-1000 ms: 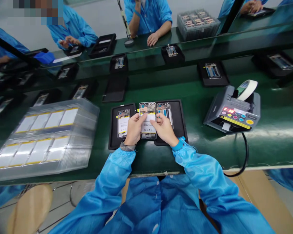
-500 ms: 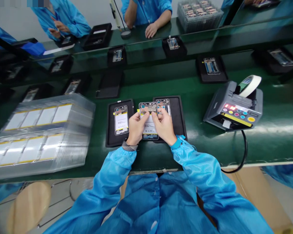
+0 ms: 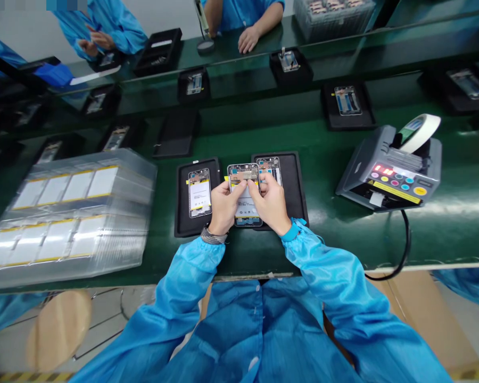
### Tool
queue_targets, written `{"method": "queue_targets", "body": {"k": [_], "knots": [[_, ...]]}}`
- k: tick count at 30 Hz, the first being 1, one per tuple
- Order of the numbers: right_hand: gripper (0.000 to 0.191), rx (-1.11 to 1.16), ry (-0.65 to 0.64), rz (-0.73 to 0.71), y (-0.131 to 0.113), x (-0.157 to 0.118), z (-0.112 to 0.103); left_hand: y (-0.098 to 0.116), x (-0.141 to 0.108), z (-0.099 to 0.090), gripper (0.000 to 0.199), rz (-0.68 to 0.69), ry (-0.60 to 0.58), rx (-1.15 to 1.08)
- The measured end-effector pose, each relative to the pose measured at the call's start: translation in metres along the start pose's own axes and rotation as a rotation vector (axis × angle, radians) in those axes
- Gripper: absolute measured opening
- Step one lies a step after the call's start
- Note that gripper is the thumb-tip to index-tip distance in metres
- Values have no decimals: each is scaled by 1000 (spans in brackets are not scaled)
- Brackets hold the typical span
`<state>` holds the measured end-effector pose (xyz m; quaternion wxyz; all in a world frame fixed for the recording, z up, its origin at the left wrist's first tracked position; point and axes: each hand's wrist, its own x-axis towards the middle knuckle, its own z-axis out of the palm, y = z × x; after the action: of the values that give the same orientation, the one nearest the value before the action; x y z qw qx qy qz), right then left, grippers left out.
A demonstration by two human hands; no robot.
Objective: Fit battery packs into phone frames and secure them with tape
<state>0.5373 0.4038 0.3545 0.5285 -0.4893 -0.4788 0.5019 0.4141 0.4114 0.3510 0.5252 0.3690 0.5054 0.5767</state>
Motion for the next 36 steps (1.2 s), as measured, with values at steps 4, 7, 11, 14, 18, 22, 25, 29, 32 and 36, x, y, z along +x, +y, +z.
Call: {"method": "queue_targets", "body": {"k": [4, 7, 11, 14, 18, 22, 25, 29, 32, 36], "knots": [[31, -24, 9, -45, 0, 1, 0, 1, -1, 0, 36, -27, 18, -18], [24, -52, 63, -112, -3, -1, 2, 4, -4, 4, 35, -110, 16, -105], [17, -79, 132, -170, -5, -4, 5, 8, -10, 10, 35, -174, 23, -194], [18, -55, 151, -194, -5, -5, 7, 10, -13, 11, 35, -178, 19, -204], [22, -9, 142, -209, -6, -6, 7, 13, -15, 10, 37, -143, 9, -199], [29, 37, 151, -192, -6, -7, 8, 14, -16, 11, 40, -123, 15, -195], [30, 58, 158, -192, -5, -8, 10, 15, -17, 11, 39, -120, 19, -188], [25, 70, 158, -200, -2, -8, 11, 16, -16, 10, 37, -135, 19, -163], [25, 42, 157, -195, -2, -8, 11, 16, -16, 9, 37, -155, 19, -157], [24, 30, 138, -183, -1, -7, 10, 14, -16, 9, 36, -177, 43, -181]]}}
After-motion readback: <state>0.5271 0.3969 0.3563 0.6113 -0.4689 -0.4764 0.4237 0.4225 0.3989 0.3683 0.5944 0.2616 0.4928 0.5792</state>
